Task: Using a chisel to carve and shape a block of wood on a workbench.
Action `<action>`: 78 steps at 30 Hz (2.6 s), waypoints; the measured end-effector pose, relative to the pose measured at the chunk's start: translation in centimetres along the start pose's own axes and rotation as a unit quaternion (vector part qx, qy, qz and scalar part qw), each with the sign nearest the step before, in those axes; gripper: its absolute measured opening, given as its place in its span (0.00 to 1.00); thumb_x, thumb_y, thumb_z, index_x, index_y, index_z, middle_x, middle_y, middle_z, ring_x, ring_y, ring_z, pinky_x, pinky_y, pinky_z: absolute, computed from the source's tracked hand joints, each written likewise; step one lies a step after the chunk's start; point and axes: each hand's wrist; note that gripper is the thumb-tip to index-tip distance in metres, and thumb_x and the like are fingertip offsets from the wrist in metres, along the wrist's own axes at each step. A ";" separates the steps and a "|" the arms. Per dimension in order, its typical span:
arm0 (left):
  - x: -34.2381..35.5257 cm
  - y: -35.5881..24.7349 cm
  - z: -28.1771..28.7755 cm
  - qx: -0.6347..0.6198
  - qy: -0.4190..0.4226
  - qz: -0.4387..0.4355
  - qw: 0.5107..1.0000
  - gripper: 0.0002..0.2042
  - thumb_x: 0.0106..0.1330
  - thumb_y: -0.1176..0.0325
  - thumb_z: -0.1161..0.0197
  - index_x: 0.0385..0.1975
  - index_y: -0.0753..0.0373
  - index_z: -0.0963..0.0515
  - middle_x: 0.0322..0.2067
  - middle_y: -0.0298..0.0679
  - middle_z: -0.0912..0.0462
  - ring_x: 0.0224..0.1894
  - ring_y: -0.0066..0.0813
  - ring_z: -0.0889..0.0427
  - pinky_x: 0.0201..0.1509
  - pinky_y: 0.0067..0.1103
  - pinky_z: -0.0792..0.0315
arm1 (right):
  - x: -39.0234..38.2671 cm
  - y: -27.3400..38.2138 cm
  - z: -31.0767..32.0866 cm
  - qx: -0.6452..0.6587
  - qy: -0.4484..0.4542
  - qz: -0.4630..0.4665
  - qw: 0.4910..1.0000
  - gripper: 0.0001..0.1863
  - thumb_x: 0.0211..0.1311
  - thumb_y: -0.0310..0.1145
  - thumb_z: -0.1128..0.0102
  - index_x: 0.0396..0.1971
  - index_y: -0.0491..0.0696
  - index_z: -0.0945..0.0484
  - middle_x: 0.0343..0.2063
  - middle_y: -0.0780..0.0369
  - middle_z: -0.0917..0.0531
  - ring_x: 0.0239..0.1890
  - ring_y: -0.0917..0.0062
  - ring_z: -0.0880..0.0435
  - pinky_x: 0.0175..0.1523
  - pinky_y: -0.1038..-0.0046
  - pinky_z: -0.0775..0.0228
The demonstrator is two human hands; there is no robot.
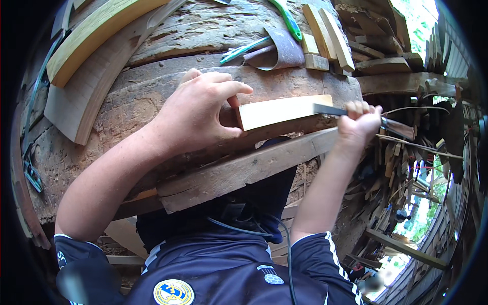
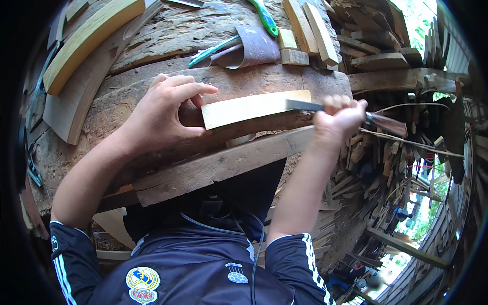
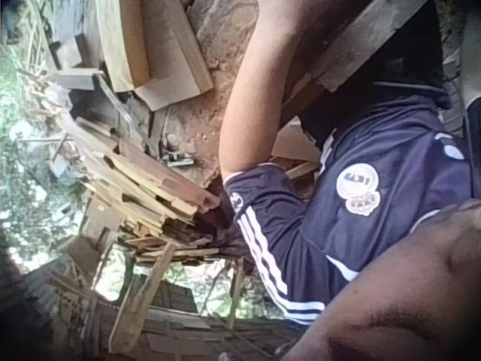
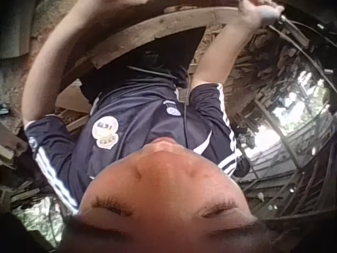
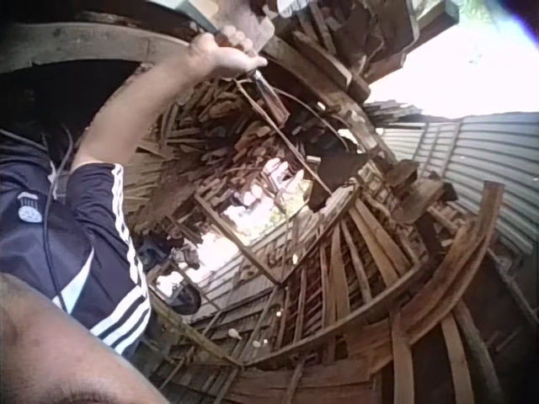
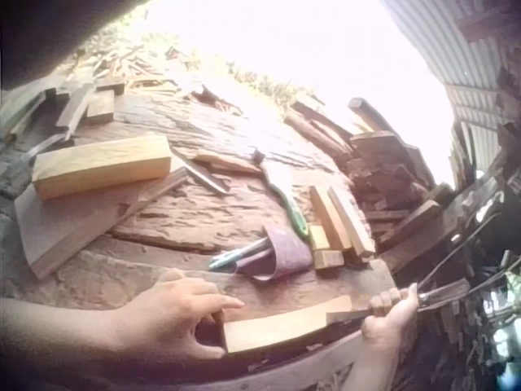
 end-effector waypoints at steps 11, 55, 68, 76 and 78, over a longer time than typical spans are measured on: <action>-0.4 0.4 0.6 -0.006 0.010 -0.003 1.000 0.27 0.43 0.69 0.26 0.49 0.58 0.21 0.31 0.34 0.22 0.37 0.29 0.23 0.49 0.25 0.37 | -7.5 -3.4 -3.8 0.011 0.064 -0.065 0.996 0.26 0.79 0.49 0.68 0.18 0.54 0.45 0.11 0.72 0.50 0.12 0.86 0.56 0.15 0.78 0.68; -0.1 0.4 0.2 0.003 -0.006 -0.018 1.000 0.26 0.45 0.63 0.22 0.47 0.58 0.19 0.32 0.32 0.21 0.33 0.26 0.24 0.49 0.24 0.35 | -11.8 -5.1 -5.4 0.033 0.120 -0.109 0.986 0.26 0.78 0.51 0.70 0.18 0.54 0.47 0.10 0.72 0.49 0.10 0.87 0.56 0.14 0.78 0.64; -0.2 0.5 0.0 0.022 -0.020 -0.032 0.999 0.26 0.45 0.65 0.24 0.48 0.57 0.20 0.33 0.33 0.20 0.41 0.29 0.21 0.50 0.26 0.35 | -4.7 -2.5 -2.4 0.038 0.023 -0.045 0.998 0.27 0.77 0.50 0.69 0.15 0.53 0.48 0.11 0.72 0.50 0.12 0.84 0.58 0.17 0.78 0.66; -0.3 0.5 0.3 0.011 -0.015 -0.014 1.000 0.26 0.45 0.64 0.24 0.48 0.57 0.20 0.33 0.34 0.19 0.39 0.30 0.20 0.49 0.26 0.35 | -7.7 -3.9 -5.6 0.012 0.079 -0.028 0.996 0.24 0.79 0.48 0.69 0.19 0.54 0.47 0.11 0.72 0.49 0.11 0.86 0.58 0.15 0.78 0.66; 0.0 0.3 0.0 0.015 -0.029 -0.027 0.999 0.26 0.45 0.64 0.24 0.48 0.57 0.20 0.33 0.34 0.19 0.39 0.30 0.20 0.49 0.26 0.35 | -6.5 -3.3 -4.5 0.035 0.065 -0.018 0.997 0.24 0.78 0.48 0.69 0.19 0.54 0.47 0.11 0.72 0.49 0.11 0.87 0.58 0.15 0.78 0.67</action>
Point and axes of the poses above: each hand's wrist, its own x-axis towards the middle knuckle, its own z-axis out of the back of the hand, y = z × x
